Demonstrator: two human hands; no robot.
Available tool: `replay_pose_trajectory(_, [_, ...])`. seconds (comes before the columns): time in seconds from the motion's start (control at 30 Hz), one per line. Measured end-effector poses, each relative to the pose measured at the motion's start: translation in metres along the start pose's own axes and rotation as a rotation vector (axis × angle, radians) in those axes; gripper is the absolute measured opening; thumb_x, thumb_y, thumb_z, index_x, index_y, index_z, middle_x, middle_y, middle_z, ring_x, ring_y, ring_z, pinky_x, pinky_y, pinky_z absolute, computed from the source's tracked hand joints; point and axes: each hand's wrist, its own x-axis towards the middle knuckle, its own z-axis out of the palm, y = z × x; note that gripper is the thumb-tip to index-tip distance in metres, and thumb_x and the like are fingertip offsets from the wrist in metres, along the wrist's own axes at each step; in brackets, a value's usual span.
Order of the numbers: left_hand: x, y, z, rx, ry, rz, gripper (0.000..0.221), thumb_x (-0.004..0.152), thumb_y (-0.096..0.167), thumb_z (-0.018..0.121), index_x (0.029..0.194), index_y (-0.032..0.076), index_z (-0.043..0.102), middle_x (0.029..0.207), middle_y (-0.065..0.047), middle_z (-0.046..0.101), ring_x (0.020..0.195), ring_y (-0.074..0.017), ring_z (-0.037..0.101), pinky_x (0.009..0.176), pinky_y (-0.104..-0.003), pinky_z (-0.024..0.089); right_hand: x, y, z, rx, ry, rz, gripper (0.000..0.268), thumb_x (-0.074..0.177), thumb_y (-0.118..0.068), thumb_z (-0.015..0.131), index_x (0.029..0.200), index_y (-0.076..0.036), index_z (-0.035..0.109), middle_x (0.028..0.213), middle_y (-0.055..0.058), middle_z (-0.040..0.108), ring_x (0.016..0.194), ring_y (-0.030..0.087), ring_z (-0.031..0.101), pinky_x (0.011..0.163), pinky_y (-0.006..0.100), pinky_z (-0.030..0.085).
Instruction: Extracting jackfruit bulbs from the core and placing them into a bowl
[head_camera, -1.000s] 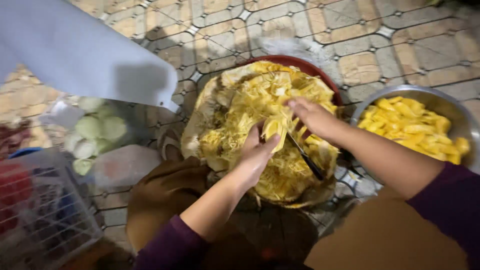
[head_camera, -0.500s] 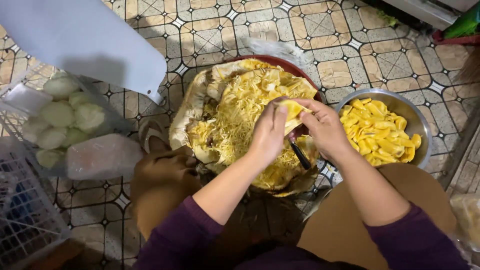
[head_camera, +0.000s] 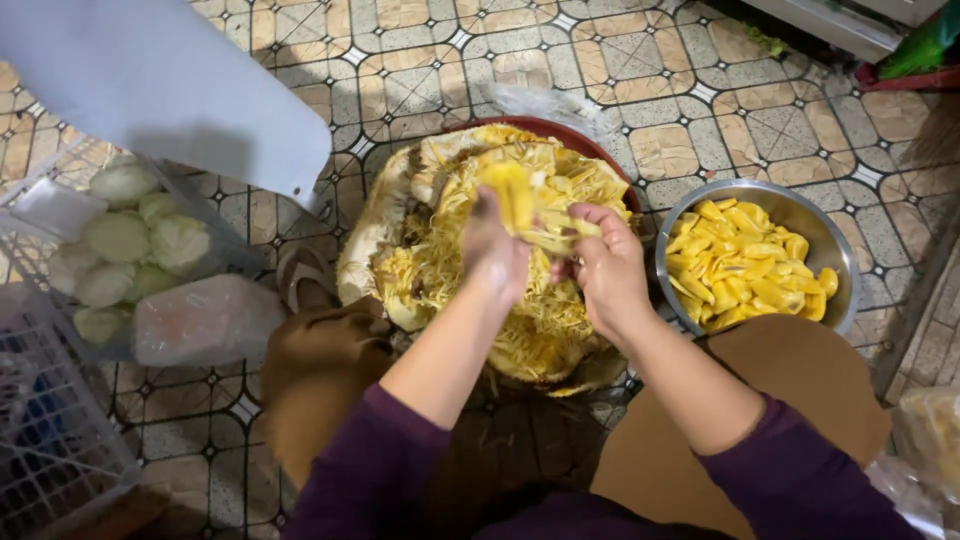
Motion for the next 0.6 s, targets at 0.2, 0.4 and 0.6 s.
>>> replay_pose_trajectory(0.2, [0.023, 0.008, -0.011, -0.197, 0.129, 0.174, 0.054, 0.098, 0.064, 0.048, 0.121, 0.015, 0.045, 0.115, -0.008, 0.054, 0.096, -0.0255, 0.054, 0.084, -0.041, 0.042, 0.024, 0.026, -0.034, -0.099, 0.068, -0.027, 0.029, 0.095, 0.007, 0.039, 0.112, -0.003, 0.06, 0.092, 0.013, 0.063, 0.062, 0.021, 0.066, 0.051, 0.03, 0.059])
replay_pose_trajectory(0.4, [0.028, 0.034, -0.018, -0.261, 0.126, 0.214, 0.047, 0.101, 0.063, 0.044, 0.12, 0.02, 0.049, 0.112, -0.004, 0.057, 0.093, -0.0244, 0.056, 0.074, -0.039, 0.043, 0.045, 0.0, -0.066, -0.156, 0.2, -0.133, 0.024, 0.09, 0.005, 0.046, 0.102, -0.007, 0.063, 0.083, 0.009, 0.063, 0.066, 0.018, 0.067, 0.054, 0.028, 0.057])
replay_pose_trajectory(0.6, [0.027, -0.001, -0.022, -0.051, -0.076, 0.186, 0.035, 0.092, 0.051, 0.069, 0.108, 0.021, 0.058, 0.103, -0.006, 0.066, 0.087, -0.0303, 0.068, 0.063, -0.038, 0.052, 0.033, -0.03, -0.031, -0.763, -0.153, -0.207, 0.044, 0.094, -0.014, 0.062, 0.138, -0.01, 0.064, 0.134, 0.027, 0.051, 0.12, 0.041, 0.052, 0.095, 0.049, 0.044])
